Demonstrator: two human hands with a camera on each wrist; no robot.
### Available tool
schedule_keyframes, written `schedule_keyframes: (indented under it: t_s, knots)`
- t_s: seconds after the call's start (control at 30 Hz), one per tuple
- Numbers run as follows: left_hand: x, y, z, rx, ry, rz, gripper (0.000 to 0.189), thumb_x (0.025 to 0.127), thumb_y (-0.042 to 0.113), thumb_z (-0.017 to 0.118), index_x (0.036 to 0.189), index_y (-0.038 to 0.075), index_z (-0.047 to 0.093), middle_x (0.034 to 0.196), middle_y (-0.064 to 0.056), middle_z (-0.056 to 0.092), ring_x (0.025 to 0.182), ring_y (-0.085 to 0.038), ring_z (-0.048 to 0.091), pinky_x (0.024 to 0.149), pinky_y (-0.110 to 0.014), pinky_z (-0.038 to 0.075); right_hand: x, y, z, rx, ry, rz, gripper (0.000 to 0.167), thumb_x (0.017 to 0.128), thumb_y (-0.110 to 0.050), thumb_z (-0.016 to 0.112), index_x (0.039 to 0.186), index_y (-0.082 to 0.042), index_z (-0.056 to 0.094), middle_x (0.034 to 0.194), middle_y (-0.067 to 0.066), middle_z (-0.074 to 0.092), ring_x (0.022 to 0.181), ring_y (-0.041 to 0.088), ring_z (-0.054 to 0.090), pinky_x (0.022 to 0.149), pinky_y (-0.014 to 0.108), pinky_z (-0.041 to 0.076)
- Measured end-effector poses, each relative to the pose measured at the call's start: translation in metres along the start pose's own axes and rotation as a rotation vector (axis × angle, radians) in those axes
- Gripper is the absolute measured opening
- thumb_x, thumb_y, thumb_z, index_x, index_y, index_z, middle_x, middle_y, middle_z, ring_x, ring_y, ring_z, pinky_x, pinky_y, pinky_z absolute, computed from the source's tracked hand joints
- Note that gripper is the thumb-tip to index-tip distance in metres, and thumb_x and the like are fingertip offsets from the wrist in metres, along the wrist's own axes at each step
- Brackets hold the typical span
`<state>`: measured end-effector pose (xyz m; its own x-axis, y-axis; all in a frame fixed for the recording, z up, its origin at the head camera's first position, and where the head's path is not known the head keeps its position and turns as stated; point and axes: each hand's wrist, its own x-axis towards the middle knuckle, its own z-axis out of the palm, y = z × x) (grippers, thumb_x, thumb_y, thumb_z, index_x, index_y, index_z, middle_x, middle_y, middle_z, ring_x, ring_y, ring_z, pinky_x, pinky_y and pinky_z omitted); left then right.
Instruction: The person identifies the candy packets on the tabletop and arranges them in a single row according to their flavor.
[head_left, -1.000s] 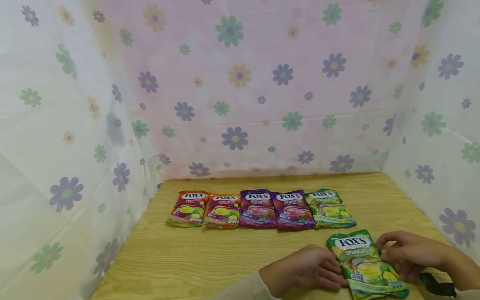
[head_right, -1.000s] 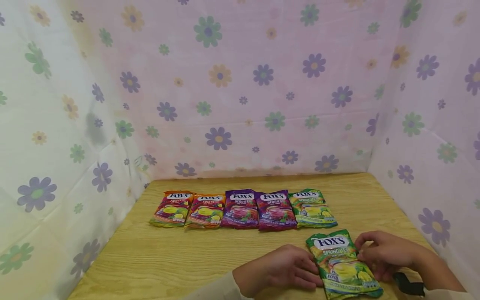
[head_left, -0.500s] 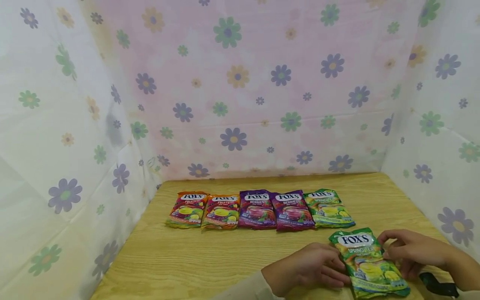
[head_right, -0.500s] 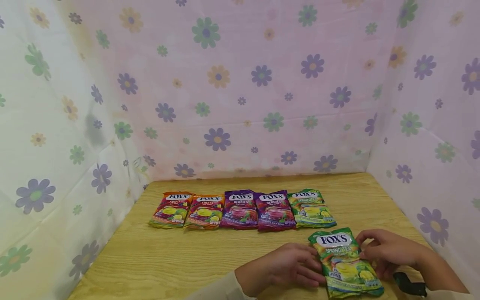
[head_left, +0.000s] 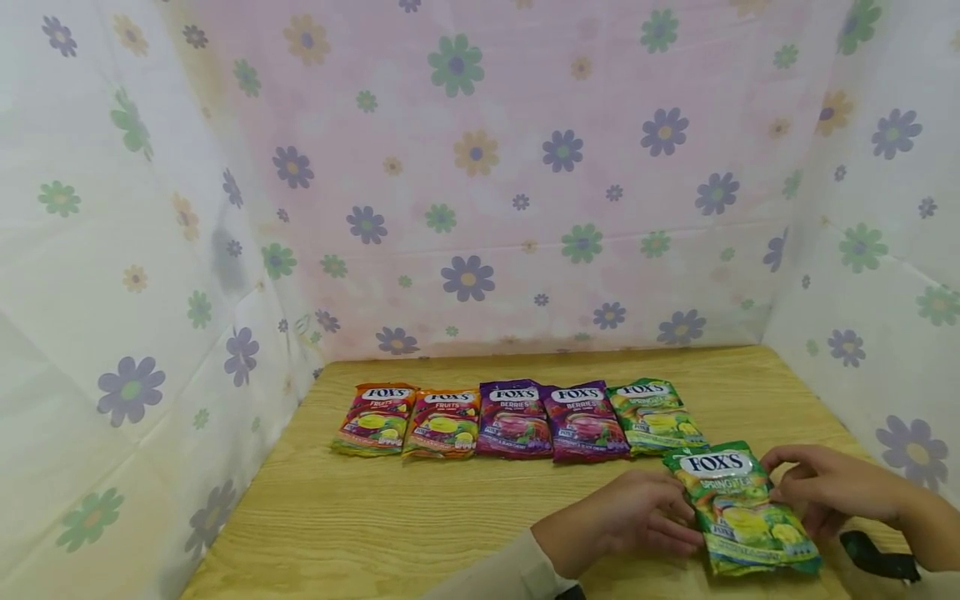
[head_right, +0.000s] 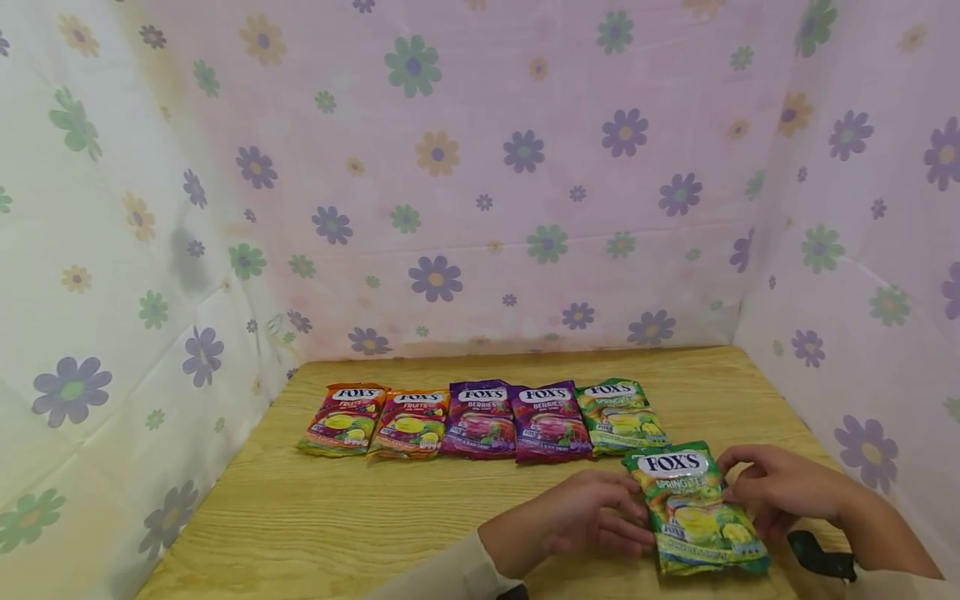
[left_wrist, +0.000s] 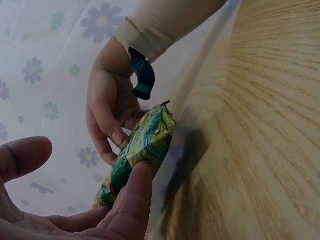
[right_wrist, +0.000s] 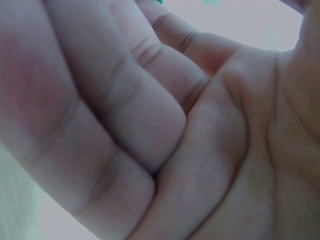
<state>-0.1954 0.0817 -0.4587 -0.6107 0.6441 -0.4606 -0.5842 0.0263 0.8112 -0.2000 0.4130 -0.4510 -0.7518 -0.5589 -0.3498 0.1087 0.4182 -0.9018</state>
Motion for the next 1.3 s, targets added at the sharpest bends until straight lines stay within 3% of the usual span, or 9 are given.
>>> schedule_keyframes:
  t_s: [0.13,0.3,0.5,0.8,0.97,1.1,1.2,1.3]
  knots:
    - [0.003,0.006,0.003,-0.003,0.030,0.011,0.030,0.096,0.007,0.062,0.125,0.010,0.065,0.111,-0.009,0.073,0.112,-0.034,0.073,0.101,-0.046,0.057,0.002,-0.005,-0.005,-0.008,0.006,-0.015,0.034,0.109,-0.016,0.047,0.134,0.007,0.044,0.084,0.011,0.068,0.058,0.013,0.062,0.053,0.030,0.056]
    - [0.012,0.016,0.005,0.018,0.061,0.048,0.014,0.095,0.008,0.063,0.106,0.006,0.071,0.115,-0.006,0.071,0.109,-0.035,0.074,0.099,-0.048,0.057,0.006,-0.013,-0.013,-0.072,0.058,-0.021,0.041,0.109,-0.017,0.049,0.137,0.012,0.042,0.089,0.012,0.071,0.059,0.013,0.063,0.054,0.034,0.059]
    - [0.024,0.027,0.005,0.054,0.092,0.116,0.007,0.093,0.010,0.065,0.086,0.009,0.068,0.125,-0.003,0.066,0.104,-0.036,0.075,0.094,-0.049,0.060,0.008,-0.022,-0.022,-0.124,0.105,-0.034,0.049,0.110,-0.017,0.047,0.141,0.018,0.036,0.097,0.014,0.072,0.060,0.014,0.061,0.056,0.039,0.059]
    - [0.034,0.042,0.004,0.093,0.098,0.208,0.008,0.095,0.013,0.064,0.088,0.008,0.065,0.112,-0.006,0.069,0.106,-0.040,0.074,0.094,-0.054,0.059,0.013,-0.035,-0.030,-0.255,0.235,-0.031,0.057,0.111,-0.021,0.047,0.147,0.021,0.031,0.102,0.011,0.068,0.058,0.016,0.057,0.055,0.037,0.056]
    - [0.041,0.052,0.004,0.084,0.117,0.234,0.010,0.096,0.013,0.063,0.092,0.005,0.068,0.108,-0.010,0.067,0.102,-0.039,0.074,0.092,-0.053,0.060,0.015,-0.045,-0.029,-0.311,0.331,-0.047,0.059,0.111,-0.023,0.048,0.149,0.020,0.032,0.081,0.003,0.056,0.053,0.013,0.046,0.052,0.033,0.051]
    - [0.047,0.058,0.003,0.061,0.131,0.239,0.010,0.094,0.012,0.063,0.089,0.005,0.069,0.108,-0.010,0.068,0.098,-0.036,0.075,0.092,-0.054,0.060,0.019,-0.047,-0.025,-0.329,0.404,-0.069,0.060,0.110,-0.024,0.049,0.150,0.018,0.032,0.072,0.001,0.048,0.052,0.014,0.041,0.051,0.033,0.045]
    - [0.053,0.061,0.002,0.046,0.133,0.236,0.006,0.092,0.011,0.064,0.090,0.006,0.068,0.107,-0.010,0.067,0.095,-0.034,0.074,0.091,-0.052,0.061,0.023,-0.046,-0.022,-0.362,0.472,-0.068,0.063,0.110,-0.028,0.051,0.152,0.015,0.034,0.075,0.004,0.052,0.057,0.016,0.046,0.055,0.033,0.046]
    - [0.060,0.065,0.002,0.028,0.147,0.253,0.012,0.089,0.010,0.064,0.097,0.003,0.070,0.106,-0.010,0.067,0.092,-0.030,0.073,0.089,-0.049,0.062,0.027,-0.046,-0.021,-0.425,0.547,-0.065,0.064,0.110,-0.033,0.050,0.152,0.013,0.037,0.095,0.015,0.066,0.072,0.014,0.059,0.062,0.032,0.052]
